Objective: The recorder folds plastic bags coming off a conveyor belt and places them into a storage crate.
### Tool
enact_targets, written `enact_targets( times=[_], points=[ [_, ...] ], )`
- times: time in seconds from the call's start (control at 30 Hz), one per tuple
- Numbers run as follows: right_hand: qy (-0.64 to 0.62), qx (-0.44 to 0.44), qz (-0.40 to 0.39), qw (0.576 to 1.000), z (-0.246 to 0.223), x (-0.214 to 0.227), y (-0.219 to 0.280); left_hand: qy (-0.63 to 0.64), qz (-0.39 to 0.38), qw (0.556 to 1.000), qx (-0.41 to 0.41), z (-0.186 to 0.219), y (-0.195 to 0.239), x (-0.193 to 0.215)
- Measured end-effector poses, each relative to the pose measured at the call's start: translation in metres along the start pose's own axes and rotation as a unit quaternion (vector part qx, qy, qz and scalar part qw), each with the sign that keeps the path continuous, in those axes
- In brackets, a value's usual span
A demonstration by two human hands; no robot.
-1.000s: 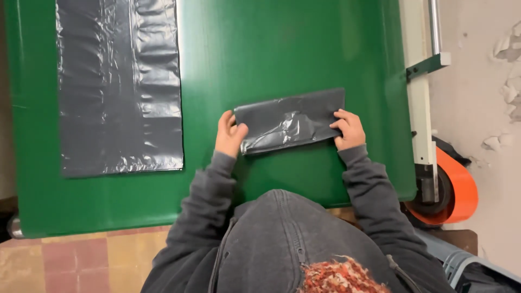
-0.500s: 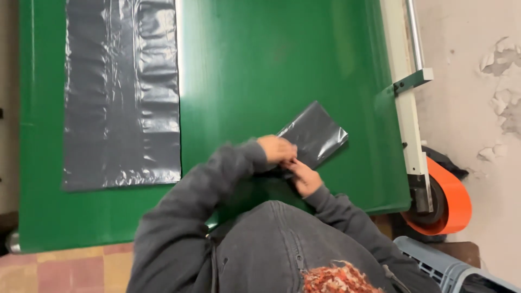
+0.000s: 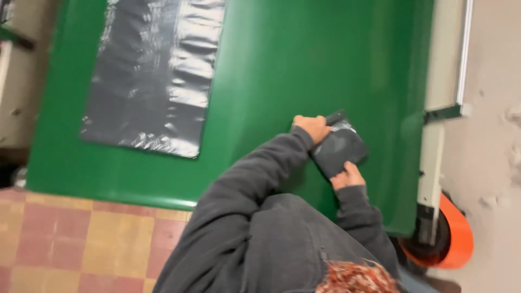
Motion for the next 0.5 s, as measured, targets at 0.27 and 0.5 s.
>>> enact_targets(
  times=[0.27,0.5],
  points=[
    [0.416,0.238,0.202,0.854,-0.014,-0.136,0.068,-0.036,0.254,0.961,-0.103,-0.086,0.137,0.14],
    [0.323,0.116,-0.259,0.903,0.2,-0.354,0.018,-0.126,0.228,0.965,-0.043,-0.295,0.313,0.201]
  ],
)
Point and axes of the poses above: each hand's wrist, its own y-axis away from the middle knuckle, its own x-axis out of the back of the hand, z = x × y, the point moved 4 cm from there along -y, towards the middle knuckle, and after that the axes turned 4 degrees about -z, right-handed, at the moved point
